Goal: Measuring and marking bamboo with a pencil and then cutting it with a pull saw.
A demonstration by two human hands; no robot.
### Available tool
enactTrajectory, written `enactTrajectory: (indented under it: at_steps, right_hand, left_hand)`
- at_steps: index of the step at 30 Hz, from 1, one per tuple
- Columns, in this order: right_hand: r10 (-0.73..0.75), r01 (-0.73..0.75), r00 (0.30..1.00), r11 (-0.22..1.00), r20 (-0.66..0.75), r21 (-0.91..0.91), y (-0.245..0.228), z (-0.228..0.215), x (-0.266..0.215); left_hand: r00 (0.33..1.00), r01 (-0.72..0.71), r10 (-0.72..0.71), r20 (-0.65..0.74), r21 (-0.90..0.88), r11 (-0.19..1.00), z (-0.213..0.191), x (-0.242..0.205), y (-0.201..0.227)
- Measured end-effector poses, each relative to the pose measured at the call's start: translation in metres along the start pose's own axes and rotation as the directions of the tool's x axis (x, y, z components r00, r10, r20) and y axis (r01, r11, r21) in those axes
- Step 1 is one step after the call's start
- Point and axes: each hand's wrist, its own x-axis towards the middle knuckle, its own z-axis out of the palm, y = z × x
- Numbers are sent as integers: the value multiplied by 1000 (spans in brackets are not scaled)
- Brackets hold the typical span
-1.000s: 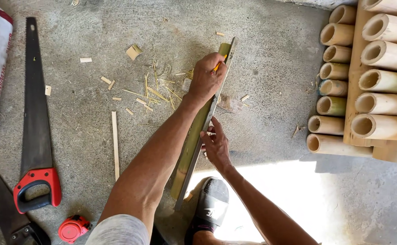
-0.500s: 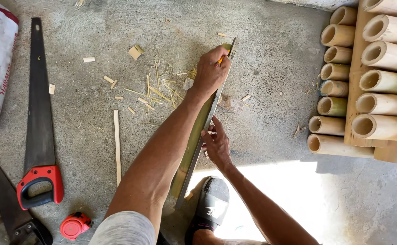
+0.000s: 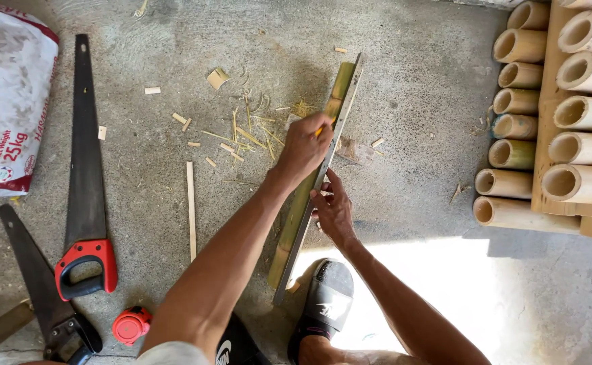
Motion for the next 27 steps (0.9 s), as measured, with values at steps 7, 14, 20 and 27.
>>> enactTrajectory:
  at_steps: [7,14,20,27]
  right_hand:
    - [16,-16,1000,1000,15,0,3,-3,1]
    - [1,-1,1000,999,-2,-32,-1,-3,-1]
    - [12,-12,1000,1000,14,14,-6,-7,-4]
    - [19,-20,1000,999,-12,-37,-12,-3,-7]
  left_hand:
    - [985,134,-132,108,-14,991,-19,-22,25]
    - [890,380,-372,263,21,925,-77,-165,67]
    - [832,488,-481,276,49,872,-83,-210,91]
    - [934,328,-333,133,54,943,-89,-186,120]
